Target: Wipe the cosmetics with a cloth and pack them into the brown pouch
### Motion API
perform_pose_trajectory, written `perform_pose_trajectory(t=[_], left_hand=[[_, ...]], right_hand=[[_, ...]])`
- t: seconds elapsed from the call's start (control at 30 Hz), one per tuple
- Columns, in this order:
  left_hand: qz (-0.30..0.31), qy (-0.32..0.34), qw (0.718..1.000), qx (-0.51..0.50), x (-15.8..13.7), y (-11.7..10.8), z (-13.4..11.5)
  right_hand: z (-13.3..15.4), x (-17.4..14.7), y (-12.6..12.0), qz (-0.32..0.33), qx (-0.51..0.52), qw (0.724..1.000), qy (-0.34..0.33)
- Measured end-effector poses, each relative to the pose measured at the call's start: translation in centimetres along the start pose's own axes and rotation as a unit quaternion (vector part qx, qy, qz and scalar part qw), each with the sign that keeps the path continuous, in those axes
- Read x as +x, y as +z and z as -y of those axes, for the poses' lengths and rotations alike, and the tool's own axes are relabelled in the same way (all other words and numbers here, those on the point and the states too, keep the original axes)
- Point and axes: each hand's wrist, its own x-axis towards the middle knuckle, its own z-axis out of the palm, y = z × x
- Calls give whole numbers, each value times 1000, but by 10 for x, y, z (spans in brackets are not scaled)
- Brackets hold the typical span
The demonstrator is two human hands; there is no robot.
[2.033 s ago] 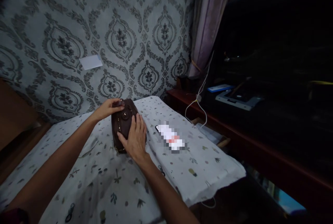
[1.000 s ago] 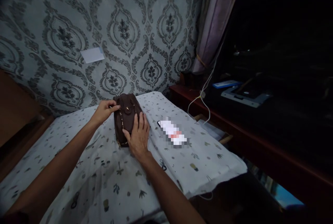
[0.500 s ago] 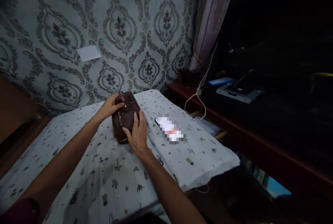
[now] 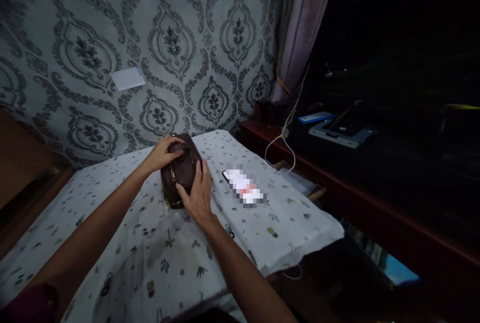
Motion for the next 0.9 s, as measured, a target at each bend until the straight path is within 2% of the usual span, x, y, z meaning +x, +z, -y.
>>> perform_pose_trajectory(t=[0.2, 0.5, 0.67, 0.9], left_hand=[[-15, -10, 999, 28, 6, 9, -17], [-45, -99, 988, -110, 11, 14, -15], [-40, -116, 977, -177, 10, 19, -14], [-34, -112, 970, -212, 6, 21, -15]], right_hand=[[-4, -5, 10, -14, 40, 998, 36], [-6, -3, 16, -17, 46, 997, 57], [-6, -2, 19, -23, 21, 998, 59], [-1, 1, 21, -21, -54, 995, 81]])
